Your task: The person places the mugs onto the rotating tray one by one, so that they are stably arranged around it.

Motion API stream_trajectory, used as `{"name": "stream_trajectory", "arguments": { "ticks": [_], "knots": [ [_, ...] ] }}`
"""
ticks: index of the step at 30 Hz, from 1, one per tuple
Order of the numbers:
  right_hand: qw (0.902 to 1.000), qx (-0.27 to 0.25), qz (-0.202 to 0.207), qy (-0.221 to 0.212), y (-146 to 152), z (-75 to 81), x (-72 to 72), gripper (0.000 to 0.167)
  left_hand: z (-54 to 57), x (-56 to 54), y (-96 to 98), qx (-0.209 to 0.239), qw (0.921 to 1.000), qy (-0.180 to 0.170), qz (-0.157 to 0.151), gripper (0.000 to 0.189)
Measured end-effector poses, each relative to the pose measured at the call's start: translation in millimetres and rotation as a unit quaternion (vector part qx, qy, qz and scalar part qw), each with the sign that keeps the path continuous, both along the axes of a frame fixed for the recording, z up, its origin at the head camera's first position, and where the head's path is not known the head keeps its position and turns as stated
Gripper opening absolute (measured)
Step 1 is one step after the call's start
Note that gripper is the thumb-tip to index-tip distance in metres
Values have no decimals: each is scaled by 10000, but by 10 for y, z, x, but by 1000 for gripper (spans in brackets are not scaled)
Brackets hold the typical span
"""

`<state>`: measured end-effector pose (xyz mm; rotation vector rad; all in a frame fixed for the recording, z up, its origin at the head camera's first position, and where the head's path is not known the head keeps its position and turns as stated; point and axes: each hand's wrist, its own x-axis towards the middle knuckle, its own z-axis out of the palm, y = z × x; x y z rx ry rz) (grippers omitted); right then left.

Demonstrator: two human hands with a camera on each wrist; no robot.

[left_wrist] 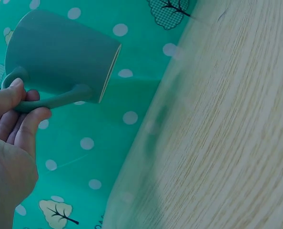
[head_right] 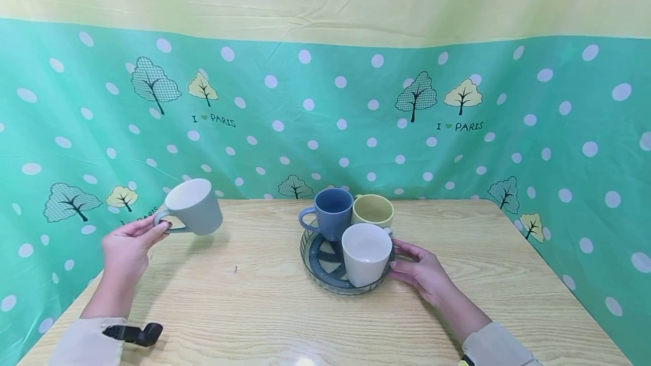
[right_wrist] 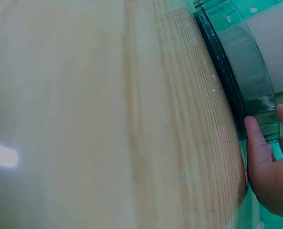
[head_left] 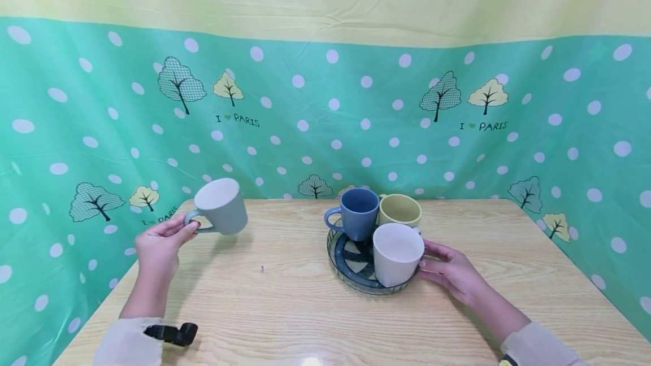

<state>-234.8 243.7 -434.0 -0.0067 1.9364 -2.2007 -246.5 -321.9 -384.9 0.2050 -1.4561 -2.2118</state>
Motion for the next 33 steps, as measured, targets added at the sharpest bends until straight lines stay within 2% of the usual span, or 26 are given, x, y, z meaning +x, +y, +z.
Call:
{"name": "stream_trajectory", "arguments": {
  "ticks": [12,24,33],
  "knots": [
    [10000,-28,-30,29,11,-19,-6,76,-10,33,99,-198,9997,23,-140,28],
    [10000,-3,4,31,5,-13,-4,75,-5,34,190,-240,9985,204,-447,27],
    [10000,-21,27,89,18,-25,-6,76,-11,63,252,-379,9978,-46,-534,26]
  ]
}}
